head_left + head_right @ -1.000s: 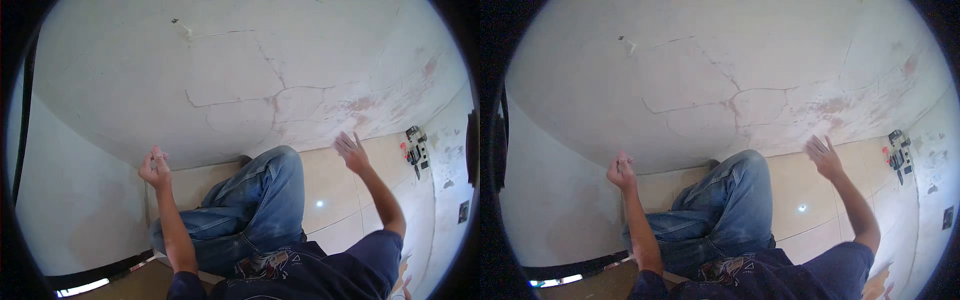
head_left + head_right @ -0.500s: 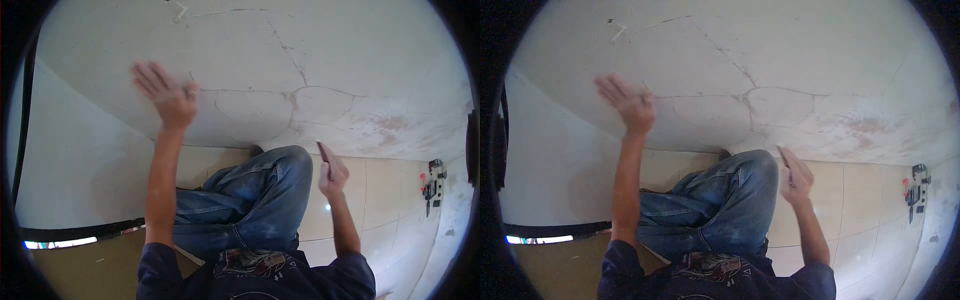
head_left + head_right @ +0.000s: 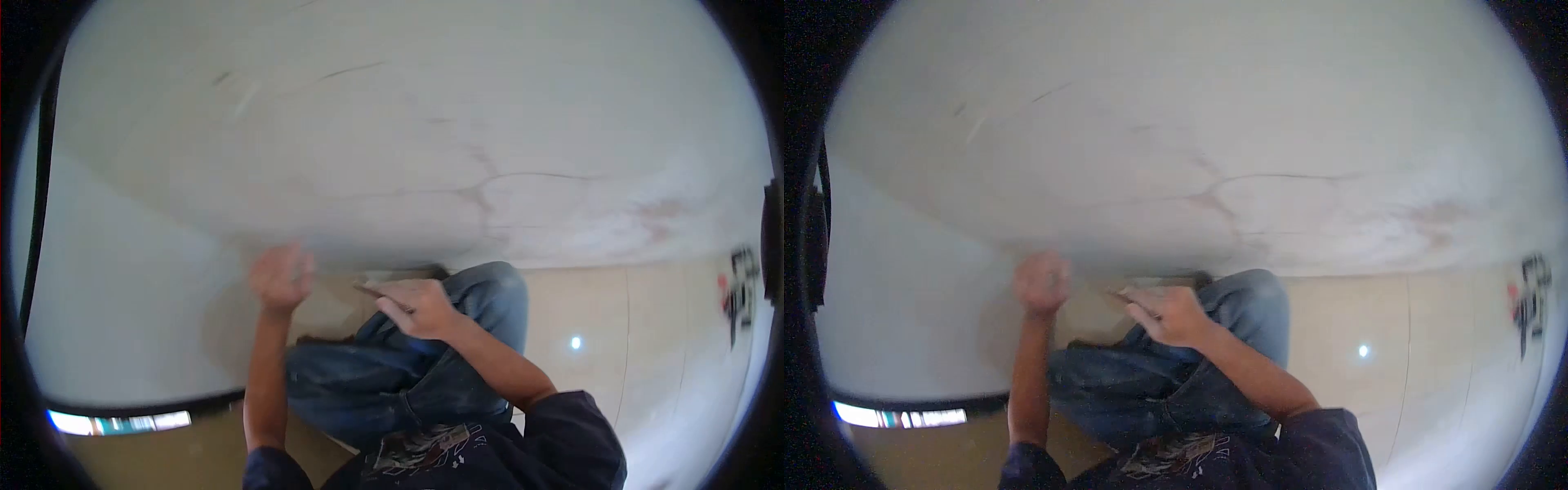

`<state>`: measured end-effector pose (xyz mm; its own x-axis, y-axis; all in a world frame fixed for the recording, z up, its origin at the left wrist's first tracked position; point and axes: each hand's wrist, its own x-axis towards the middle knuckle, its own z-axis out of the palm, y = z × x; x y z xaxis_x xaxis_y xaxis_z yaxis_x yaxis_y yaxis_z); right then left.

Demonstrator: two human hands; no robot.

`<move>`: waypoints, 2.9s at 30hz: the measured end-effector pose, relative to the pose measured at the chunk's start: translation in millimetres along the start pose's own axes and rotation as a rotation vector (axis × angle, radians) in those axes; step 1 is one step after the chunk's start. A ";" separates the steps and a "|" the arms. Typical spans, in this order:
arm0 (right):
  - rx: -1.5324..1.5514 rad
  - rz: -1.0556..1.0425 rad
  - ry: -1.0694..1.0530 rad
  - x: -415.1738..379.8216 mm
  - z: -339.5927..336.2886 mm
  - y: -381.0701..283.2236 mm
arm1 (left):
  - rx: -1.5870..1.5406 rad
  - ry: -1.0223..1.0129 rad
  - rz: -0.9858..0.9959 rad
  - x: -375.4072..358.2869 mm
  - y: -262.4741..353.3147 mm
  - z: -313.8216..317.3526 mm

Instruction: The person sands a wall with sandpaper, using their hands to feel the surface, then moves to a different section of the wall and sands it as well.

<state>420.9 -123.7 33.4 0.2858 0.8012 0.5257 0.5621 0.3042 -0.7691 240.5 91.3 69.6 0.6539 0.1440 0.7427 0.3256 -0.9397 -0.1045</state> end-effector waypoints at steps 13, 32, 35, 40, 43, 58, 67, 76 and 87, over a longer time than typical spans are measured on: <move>-0.005 -0.004 0.000 9.6 13.7 34.8 | 0.219 -0.085 0.179 -46.7 39.9 157.4; 0.034 0.141 -0.029 0.3 18.0 17.9 | -1.838 -0.624 -1.097 -85.2 65.4 108.5; -0.049 0.178 -0.086 1.6 12.0 7.0 | -2.095 -0.801 -1.132 -89.2 60.2 102.1; -0.031 0.057 -0.024 2.3 14.0 10.6 | -2.103 -0.901 -1.244 -30.0 83.3 53.8; -0.075 -0.002 0.069 2.2 17.2 10.4 | -2.379 -0.674 -1.288 -46.0 81.2 63.9; -0.278 0.094 -0.214 -12.5 20.9 27.0 | -1.955 -0.650 -0.939 -44.6 81.7 65.6; -0.211 -0.070 -0.256 -8.8 22.2 22.3 | -1.850 -0.519 -1.247 -43.0 93.4 63.6; -0.382 -0.203 -0.215 -15.4 36.3 25.9 | -1.810 -0.477 -1.200 -37.8 110.0 54.5; -0.410 -0.231 -0.255 -13.2 32.1 20.3 | -2.061 -0.349 -1.219 -49.6 106.4 72.0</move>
<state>403.7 -111.5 -0.8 -0.0504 0.8524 0.5204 0.8598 0.3022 -0.4116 291.9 6.5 -26.0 0.8792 0.4482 -0.1619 -0.1720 0.6154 0.7692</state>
